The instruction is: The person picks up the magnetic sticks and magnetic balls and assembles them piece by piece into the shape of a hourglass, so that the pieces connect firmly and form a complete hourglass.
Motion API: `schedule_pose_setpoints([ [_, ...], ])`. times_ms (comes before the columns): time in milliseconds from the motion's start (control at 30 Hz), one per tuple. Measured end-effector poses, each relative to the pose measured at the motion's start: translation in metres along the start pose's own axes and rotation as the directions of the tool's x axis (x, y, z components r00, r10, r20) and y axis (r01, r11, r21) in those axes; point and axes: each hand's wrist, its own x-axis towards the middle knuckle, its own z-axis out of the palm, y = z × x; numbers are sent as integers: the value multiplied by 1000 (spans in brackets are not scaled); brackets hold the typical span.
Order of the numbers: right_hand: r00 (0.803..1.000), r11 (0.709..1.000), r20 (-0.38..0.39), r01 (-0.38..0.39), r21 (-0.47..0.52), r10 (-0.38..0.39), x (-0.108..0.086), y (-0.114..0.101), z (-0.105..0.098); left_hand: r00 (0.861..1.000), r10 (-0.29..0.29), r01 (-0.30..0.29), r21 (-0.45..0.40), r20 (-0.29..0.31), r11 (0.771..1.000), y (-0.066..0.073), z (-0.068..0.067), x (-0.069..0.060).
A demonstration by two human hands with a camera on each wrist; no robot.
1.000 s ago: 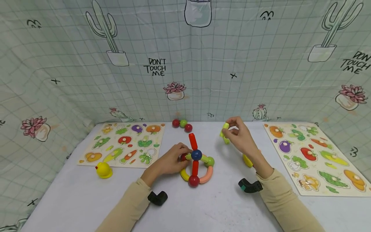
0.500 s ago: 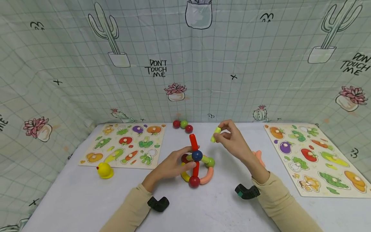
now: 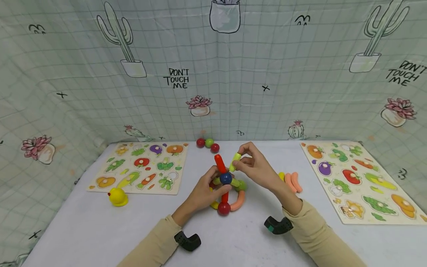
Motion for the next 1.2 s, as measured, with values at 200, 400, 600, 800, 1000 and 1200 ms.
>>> schedule_pose_setpoints([
  [200,1000,1000,27,-2,14,2,-1,-1,5,1000,6,-5,22,-24,1000,0,0,-1],
  [400,1000,1000,21,0,9,0,-2,-1,7,999,16,-15,39,-40,999,-1,2,-1],
  [600,999,998,16,34,-50,-34,-1,-3,9,998,28,-23,70,-59,997,12,0,-4],
  [800,997,989,4,83,-122,-83,1,-3,12,998,5,1,92,-70,996,30,-1,-7],
  [1000,996,986,7,88,-145,-88,2,-3,14,996,55,-46,116,-71,992,29,-1,-7],
  [1200,996,984,10,93,-150,-92,2,-4,14,994,87,-78,127,-67,989,29,1,-7],
])
